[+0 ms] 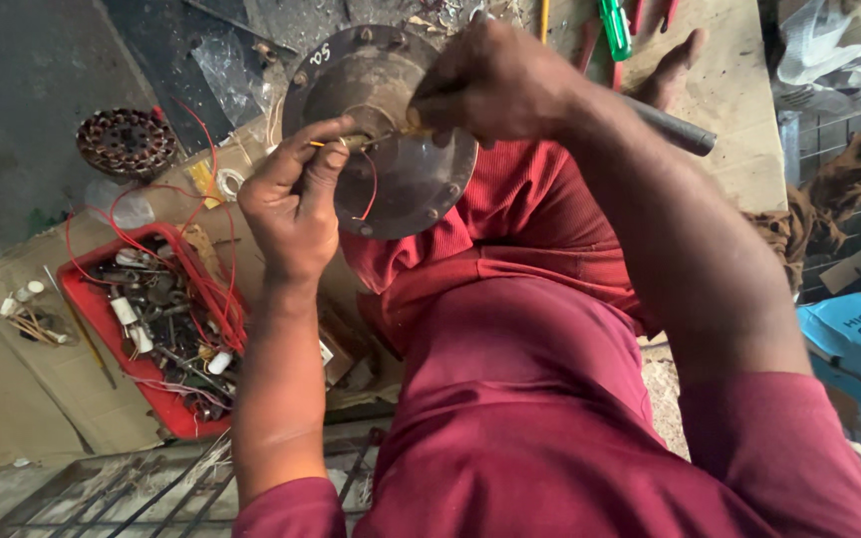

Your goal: The person sits on the floor and repairs a circular metal electrical component, likely a fan base. They use a screwdriver to tighten connections and pliers to adjust wires, then wrap the connections with white tape.

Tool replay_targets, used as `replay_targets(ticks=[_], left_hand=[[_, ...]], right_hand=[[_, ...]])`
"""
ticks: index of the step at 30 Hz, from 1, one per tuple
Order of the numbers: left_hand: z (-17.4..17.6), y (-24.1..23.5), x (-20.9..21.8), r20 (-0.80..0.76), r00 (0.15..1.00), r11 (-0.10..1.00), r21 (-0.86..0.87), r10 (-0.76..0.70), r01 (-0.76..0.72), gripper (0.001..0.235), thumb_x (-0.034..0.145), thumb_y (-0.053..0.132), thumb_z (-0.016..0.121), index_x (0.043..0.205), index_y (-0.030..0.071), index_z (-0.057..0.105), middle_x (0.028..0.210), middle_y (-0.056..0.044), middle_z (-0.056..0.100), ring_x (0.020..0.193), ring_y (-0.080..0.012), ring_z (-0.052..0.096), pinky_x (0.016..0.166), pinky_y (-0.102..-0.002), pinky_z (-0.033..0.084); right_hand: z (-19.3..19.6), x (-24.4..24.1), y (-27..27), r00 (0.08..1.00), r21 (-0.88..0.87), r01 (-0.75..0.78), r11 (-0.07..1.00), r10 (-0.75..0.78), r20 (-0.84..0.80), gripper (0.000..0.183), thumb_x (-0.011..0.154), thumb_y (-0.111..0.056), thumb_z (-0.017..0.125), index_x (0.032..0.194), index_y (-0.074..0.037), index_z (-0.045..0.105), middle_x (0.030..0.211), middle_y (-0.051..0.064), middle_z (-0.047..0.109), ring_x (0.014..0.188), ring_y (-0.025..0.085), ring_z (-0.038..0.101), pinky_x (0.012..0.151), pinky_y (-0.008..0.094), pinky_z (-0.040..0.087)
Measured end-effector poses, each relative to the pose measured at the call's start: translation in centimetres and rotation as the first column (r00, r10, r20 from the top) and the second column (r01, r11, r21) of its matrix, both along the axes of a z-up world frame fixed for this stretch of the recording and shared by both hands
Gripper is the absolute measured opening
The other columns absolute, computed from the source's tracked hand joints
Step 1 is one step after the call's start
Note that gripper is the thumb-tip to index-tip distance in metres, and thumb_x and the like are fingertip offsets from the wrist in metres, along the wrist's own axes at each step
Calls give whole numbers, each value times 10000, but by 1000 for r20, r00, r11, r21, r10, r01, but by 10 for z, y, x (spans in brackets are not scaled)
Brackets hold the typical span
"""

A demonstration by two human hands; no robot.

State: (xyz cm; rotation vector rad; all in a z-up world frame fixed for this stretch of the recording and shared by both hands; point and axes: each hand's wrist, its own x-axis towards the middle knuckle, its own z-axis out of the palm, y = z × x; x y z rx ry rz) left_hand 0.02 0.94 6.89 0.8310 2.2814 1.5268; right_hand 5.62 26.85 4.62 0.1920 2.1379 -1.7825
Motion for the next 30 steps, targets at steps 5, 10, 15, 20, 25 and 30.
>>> replay_targets(ticks=[5, 10, 15, 20, 25, 30], left_hand=[[-2, -6, -3, 49, 999, 1000, -19, 18, -17, 165, 1057, 9, 703, 1218, -28, 717, 1121, -72, 761, 1036, -119, 704, 954, -262, 559], [-9, 2, 5, 80, 991, 991, 74, 109, -115, 212, 996, -4, 733, 1204, -26, 695, 1109, -60, 753, 1012, -112, 715, 926, -252, 573], [-18, 11, 17, -10, 970, 957, 166, 243, -238, 153, 964, -52, 813, 1090, -38, 728, 981, -72, 749, 861, -104, 686, 794, -249, 570], [-11, 2, 5, -72, 993, 992, 92, 89, -83, 140, 992, -84, 776, 1119, -44, 733, 1042, -98, 766, 919, -138, 720, 802, -256, 588], [-13, 1, -3, 8, 999, 992, 117, 39, -40, 162, 976, -112, 766, 1116, -42, 727, 1011, -86, 743, 873, -117, 692, 770, -249, 579], [-20, -4, -4, 61, 998, 978, 211, -8, -5, 182, 1001, -108, 774, 1146, -19, 709, 1095, -100, 752, 897, -107, 701, 794, -234, 588]], right_hand=[[-3, -15, 2, 963, 205, -47, 978, 98, -250, 195, 842, -242, 796, 1001, -131, 824, 829, 57, 779, 688, 152, 729, 641, 329, 571], [-5, -11, 0, 922, 250, -22, 968, 116, -369, 198, 848, -270, 814, 985, -128, 825, 844, 86, 775, 699, 201, 723, 673, 349, 567], [-7, -8, 0, 939, 234, -11, 972, 90, -332, 188, 859, -268, 801, 981, -126, 819, 832, 81, 773, 697, 199, 737, 681, 341, 579], [-3, -17, 1, 930, 269, -43, 962, 137, -341, 222, 813, -251, 822, 997, -127, 819, 845, 72, 773, 712, 209, 740, 653, 351, 575], [2, -17, -3, 890, 343, -60, 938, 206, -408, 235, 813, -233, 852, 1007, -104, 818, 843, 94, 768, 723, 231, 730, 660, 373, 567], [9, 3, -7, 916, 235, 34, 971, 64, -397, 254, 844, -245, 850, 1045, -96, 807, 899, 85, 776, 760, 198, 749, 692, 345, 587]])
